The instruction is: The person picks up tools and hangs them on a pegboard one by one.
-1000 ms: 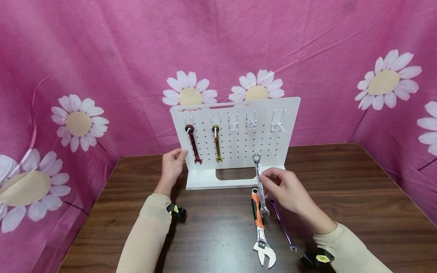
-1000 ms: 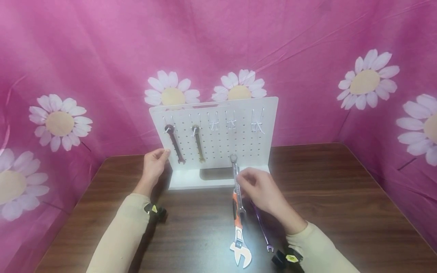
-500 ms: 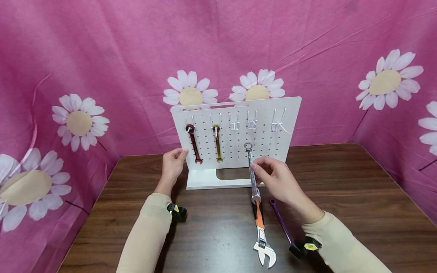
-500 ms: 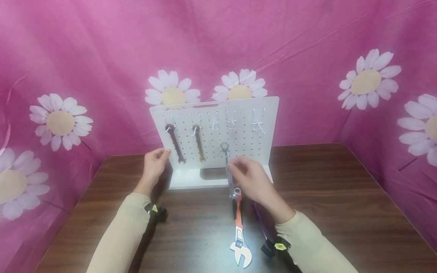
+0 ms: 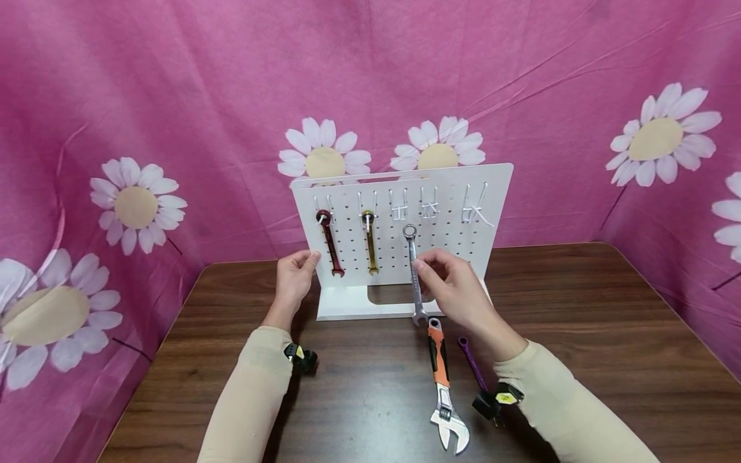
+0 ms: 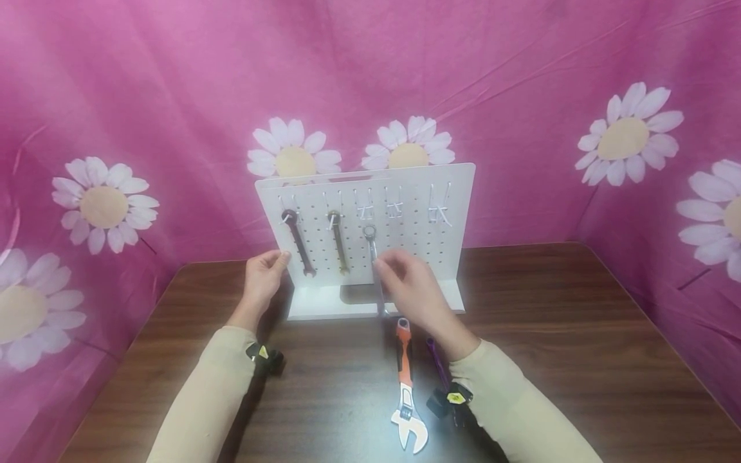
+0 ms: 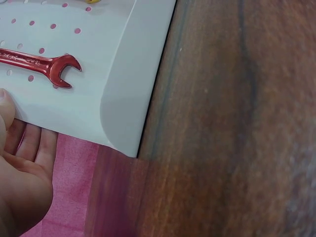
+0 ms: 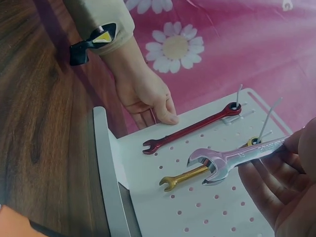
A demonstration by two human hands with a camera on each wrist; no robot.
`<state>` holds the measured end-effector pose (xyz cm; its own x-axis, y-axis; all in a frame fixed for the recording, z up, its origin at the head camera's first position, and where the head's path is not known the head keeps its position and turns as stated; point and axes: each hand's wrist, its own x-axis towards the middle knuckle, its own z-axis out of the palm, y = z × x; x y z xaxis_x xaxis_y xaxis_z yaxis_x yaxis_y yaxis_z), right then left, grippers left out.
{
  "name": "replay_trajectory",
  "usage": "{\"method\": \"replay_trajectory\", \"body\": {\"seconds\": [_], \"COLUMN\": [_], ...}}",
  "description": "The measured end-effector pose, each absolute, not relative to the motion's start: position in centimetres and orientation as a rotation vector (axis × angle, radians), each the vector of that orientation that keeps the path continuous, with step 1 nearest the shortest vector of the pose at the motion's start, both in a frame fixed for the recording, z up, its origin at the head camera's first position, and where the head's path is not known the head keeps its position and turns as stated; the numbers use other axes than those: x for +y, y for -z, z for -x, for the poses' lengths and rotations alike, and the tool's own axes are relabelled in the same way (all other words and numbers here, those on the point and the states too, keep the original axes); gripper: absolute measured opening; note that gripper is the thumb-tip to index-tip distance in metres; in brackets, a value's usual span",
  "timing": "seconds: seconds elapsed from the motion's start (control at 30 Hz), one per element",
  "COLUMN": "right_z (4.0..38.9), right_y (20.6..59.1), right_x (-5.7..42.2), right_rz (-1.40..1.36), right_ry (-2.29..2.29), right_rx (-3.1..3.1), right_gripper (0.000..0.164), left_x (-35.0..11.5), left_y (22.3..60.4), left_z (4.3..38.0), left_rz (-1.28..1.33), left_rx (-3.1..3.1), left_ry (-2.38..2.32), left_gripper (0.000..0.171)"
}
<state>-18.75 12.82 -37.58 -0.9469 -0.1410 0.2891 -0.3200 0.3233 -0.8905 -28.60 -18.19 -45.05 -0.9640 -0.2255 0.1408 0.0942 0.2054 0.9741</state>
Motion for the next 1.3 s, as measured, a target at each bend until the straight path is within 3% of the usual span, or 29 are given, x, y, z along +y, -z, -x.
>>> {"method": "replay_trajectory", "body": {"seconds": [0.77, 1.3], "right_z": [21.9, 25.3], "right_y": [37.9, 38.8], "right_x": [11.5, 10.5], "right_rz": [-0.325, 0.019], "right_ry": [-1.638, -1.785], "right_rx": [-2.467, -2.493], "right_gripper": [0.022, 0.038], "left_x": [-18.0, -18.1], "left_y": [44.9, 45.0], "left_z": [28.5, 28.6], "left_rz": [-0.133, -0.136], "left_rx": [-2.246, -2.226], "left_ry": [1.819, 1.827], "left_gripper": [0.025, 0.024]}}
